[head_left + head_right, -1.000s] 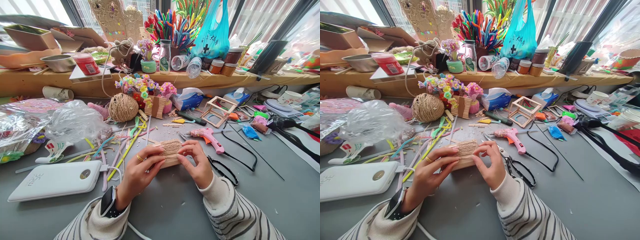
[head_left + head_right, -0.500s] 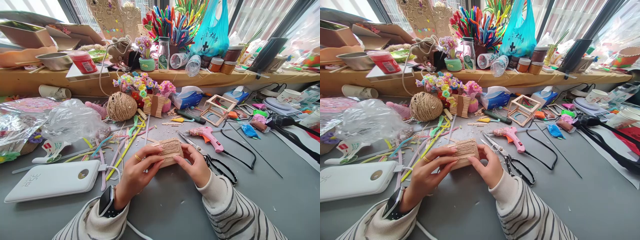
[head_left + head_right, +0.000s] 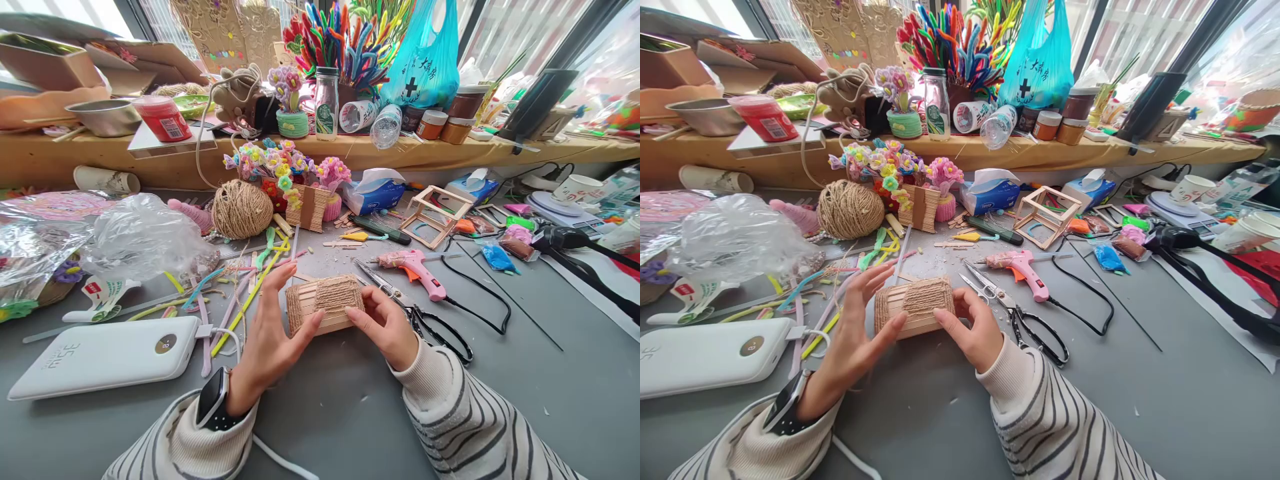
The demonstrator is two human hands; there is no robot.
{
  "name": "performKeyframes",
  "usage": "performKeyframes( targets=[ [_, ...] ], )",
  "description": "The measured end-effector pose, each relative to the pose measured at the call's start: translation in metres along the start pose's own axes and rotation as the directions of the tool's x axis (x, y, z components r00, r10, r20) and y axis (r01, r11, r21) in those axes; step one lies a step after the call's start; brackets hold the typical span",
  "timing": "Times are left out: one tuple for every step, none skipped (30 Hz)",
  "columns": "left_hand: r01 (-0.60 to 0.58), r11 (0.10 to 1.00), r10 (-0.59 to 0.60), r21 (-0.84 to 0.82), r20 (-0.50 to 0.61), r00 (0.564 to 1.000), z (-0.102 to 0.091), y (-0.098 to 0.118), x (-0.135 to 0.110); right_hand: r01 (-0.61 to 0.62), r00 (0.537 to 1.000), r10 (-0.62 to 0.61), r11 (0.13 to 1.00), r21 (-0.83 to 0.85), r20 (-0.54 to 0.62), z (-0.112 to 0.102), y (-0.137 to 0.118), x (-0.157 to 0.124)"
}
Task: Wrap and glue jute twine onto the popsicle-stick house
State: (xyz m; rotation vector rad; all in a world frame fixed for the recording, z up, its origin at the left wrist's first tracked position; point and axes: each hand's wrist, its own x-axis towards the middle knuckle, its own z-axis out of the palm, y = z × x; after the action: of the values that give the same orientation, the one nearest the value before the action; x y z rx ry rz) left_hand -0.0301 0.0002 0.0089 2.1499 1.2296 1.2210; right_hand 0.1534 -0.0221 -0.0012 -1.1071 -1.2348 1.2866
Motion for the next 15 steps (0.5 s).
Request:
performKeyframes(
  targets=[
    [0.065,0.998,-0.064,-0.021,0.032,0.997,0.0006,-0.0002,-0.0004,-0.004,1.0,0.004,1.0,0.006,-0.001,0.0001,0.0001,0.0001],
    [0.118,0.993,-0.116,-0.028,0.063,0.991,0.0009,-0.0003,-0.0007,-0.006,1.0,0.006,1.0,0.011,-0.003,0.0002,0.0002,0.0003],
    [0.155,0.988,-0.152,-0.026,0.089,0.984,0.0012,-0.0003,-0.001,-0.008,1.0,0.008,1.0,0.017,-0.006,0.0004,0.0004,0.0004],
    [0.178,0.984,-0.175,-0.022,0.106,0.979,0.0012,-0.0003,-0.0012,-0.008,1.0,0.009,1.0,0.023,-0.008,0.0006,0.0005,0.0005],
    [0.189,0.982,-0.185,-0.019,0.115,0.976,0.0012,-0.0004,-0.0014,-0.009,1.0,0.01,1.0,0.027,-0.009,0.0007,0.0005,0.0005],
    [0.192,0.981,-0.189,-0.019,0.119,0.975,0.0011,-0.0005,-0.0016,-0.012,1.0,0.012,0.999,0.03,-0.01,0.0008,0.0006,0.0005],
    [0.191,0.981,-0.186,-0.025,0.12,0.975,0.0011,-0.0006,-0.0017,-0.015,1.0,0.015,0.999,0.031,-0.009,0.0009,0.0007,0.0003],
    [0.186,0.982,-0.181,-0.035,0.119,0.976,0.0011,-0.0008,-0.0019,-0.019,1.0,0.019,0.999,0.03,-0.006,0.0009,0.0008,0.0001],
    [0.182,0.982,-0.176,-0.047,0.116,0.978,0.0012,-0.0011,-0.002,-0.022,1.0,0.022,0.999,0.028,-0.002,0.0009,0.001,-0.0001],
    [0.179,0.982,-0.172,-0.06,0.11,0.979,0.0014,-0.0015,-0.002,-0.024,1.0,0.024,0.999,0.026,0.001,0.0008,0.0013,-0.0004],
    [0.178,0.981,-0.17,-0.073,0.105,0.98,0.0017,-0.0019,-0.0021,-0.026,1.0,0.026,0.999,0.025,0.003,0.0006,0.0016,-0.0006],
    [0.179,0.98,-0.171,-0.084,0.099,0.98,0.0021,-0.0023,-0.002,-0.027,1.0,0.027,0.999,0.025,0.004,0.0005,0.002,-0.0007],
    [0.183,0.979,-0.175,-0.092,0.094,0.98,0.0024,-0.0027,-0.002,-0.028,1.0,0.028,0.999,0.025,0.005,0.0005,0.0022,-0.0008],
    [0.189,0.977,-0.181,-0.099,0.091,0.979,0.0027,-0.0031,-0.0019,-0.029,1.0,0.029,0.999,0.026,0.004,0.0004,0.0024,-0.0009],
    [0.196,0.975,-0.187,-0.105,0.089,0.978,0.0028,-0.0033,-0.0018,-0.031,1.0,0.031,0.999,0.03,0.004,0.0005,0.0024,-0.0008]
  ],
)
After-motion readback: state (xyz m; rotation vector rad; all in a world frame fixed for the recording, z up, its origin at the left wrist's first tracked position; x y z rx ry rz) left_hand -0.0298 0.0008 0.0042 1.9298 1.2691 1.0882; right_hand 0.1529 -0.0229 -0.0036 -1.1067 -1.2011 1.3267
